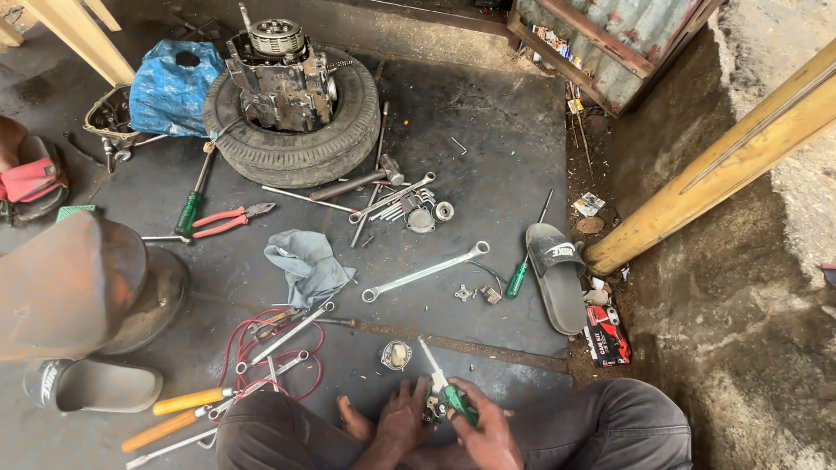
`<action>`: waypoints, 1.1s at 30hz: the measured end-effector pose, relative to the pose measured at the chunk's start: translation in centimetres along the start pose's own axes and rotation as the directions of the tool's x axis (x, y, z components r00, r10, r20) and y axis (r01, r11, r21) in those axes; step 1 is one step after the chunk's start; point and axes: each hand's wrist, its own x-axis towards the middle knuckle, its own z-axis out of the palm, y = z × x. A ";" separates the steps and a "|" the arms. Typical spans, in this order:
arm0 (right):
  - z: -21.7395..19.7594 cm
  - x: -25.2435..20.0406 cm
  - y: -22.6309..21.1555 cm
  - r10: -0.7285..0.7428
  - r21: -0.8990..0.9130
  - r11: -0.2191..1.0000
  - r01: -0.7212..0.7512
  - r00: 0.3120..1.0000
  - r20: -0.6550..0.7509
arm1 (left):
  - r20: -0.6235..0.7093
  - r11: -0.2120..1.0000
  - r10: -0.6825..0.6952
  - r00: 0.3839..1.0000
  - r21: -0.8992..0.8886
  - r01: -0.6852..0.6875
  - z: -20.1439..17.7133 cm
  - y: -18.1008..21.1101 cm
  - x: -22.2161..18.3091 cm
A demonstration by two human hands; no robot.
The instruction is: The recorder is disassembling and inspecting a motorcycle carburetor using a screwdriver and other tools on a workshop floor.
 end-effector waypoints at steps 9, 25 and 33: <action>0.2 -0.8 -2.0 -0.075 0.010 0.997 0.075 0.997 -0.019 | 0.024 0.997 -0.080 0.997 -0.017 0.080 -1.5 0.8 0.7; -1.3 -1.0 -2.5 -0.246 -0.080 0.969 0.235 0.955 -0.168 | 0.324 0.157 -0.348 0.880 -0.905 0.395 -6.2 1.5 0.8; -2.4 -1.2 -4.1 -0.368 0.337 0.814 0.473 0.869 -0.331 | 0.295 0.021 -0.247 0.923 -0.951 0.310 -9.0 2.5 0.2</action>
